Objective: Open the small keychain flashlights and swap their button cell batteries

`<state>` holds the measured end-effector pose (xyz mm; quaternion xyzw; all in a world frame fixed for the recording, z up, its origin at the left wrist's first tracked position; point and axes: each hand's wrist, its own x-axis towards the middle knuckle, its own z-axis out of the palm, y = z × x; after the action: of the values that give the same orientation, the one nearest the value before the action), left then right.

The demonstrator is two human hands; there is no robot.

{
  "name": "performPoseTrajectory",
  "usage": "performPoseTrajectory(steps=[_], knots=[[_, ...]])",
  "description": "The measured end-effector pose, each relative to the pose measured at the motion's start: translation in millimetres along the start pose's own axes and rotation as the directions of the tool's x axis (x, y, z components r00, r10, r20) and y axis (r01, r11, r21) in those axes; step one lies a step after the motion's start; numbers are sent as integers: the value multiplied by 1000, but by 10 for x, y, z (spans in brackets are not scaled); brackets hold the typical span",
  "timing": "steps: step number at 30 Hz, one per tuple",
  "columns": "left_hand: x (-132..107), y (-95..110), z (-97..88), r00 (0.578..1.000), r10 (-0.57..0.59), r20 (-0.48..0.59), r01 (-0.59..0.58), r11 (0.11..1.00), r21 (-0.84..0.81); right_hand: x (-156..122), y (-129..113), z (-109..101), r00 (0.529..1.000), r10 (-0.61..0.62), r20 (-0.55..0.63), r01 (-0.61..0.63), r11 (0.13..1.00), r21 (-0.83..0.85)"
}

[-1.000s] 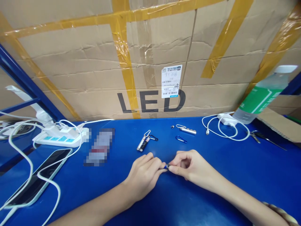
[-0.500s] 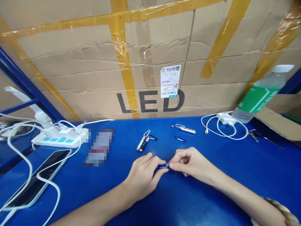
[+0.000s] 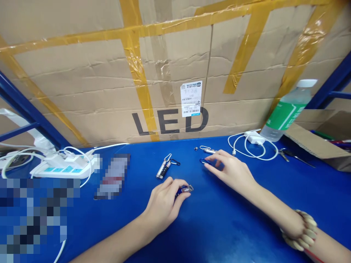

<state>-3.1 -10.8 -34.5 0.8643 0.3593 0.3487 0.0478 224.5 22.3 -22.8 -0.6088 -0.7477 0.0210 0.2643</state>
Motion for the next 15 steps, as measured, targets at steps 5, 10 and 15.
performPoseTrajectory(steps=[5,10,15], knots=[[6,-21,30,997,-80,21,82,991,-108,-15,64,63,994,-43,104,55,992,-117],[-6,2,7,991,-135,25,137,963,-232,-46,-33,57,977,-106,183,111,994,-15],[-39,86,-4,963,-263,61,270,927,-262,-115,-191,55,939,-238,250,211,969,132]])
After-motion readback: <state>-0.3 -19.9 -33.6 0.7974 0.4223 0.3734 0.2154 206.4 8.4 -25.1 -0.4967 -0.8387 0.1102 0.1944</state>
